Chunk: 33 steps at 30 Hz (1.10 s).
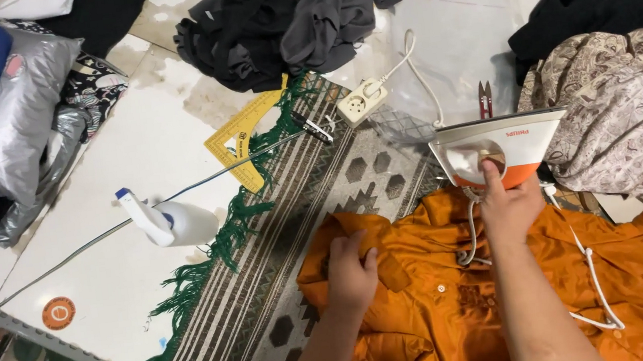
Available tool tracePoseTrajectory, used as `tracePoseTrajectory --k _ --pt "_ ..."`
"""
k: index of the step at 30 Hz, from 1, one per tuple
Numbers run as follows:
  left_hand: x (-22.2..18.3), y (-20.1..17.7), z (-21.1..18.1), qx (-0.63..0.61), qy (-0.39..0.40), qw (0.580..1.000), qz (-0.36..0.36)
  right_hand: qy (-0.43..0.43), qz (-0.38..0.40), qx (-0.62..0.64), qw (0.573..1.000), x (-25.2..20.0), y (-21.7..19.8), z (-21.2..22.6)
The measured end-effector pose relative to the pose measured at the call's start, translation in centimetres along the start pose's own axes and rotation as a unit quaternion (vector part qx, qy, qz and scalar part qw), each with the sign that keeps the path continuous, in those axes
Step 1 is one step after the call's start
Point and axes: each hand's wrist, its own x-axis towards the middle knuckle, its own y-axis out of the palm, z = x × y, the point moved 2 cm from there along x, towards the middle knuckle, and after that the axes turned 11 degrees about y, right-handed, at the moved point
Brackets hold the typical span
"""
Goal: Ironing an orange shirt and then folding it on a floor mat.
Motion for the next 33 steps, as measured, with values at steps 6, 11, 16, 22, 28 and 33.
tracePoseTrajectory --k 6,11,16,22,28,33 --pt "-1.6 2.5 1.4 0.044 0.011 0.998 0.033 -0.071 0.117 0.009 0.991 -2.7 2.9 7.2" --pt "-2.3 1.6 1.4 0.117 0.097 0.988 -0.027 -0.06 0.215 -0.009 0.975 -6.2 11.9 4.1" --pt "-2.3 -0.6 2.6 0.084 0.182 0.976 -0.081 -0.066 0.295 -0.051 0.952 -7.3 14.6 1.5" --pt "0.8 -5.8 3.4 0.135 0.213 0.95 -0.184 -0.092 0.303 -0.094 0.944 -6.5 11.6 7.0" --pt "2.9 -6.6 -0.4 -0.088 -0.044 0.993 0.057 -0.129 0.176 -0.127 0.968 -11.0 4.2 5.9" --pt "4.6 -1.9 1.4 -0.077 -0.061 0.988 0.118 -0.166 0.232 -0.177 0.942 -20.0 -0.5 0.9"
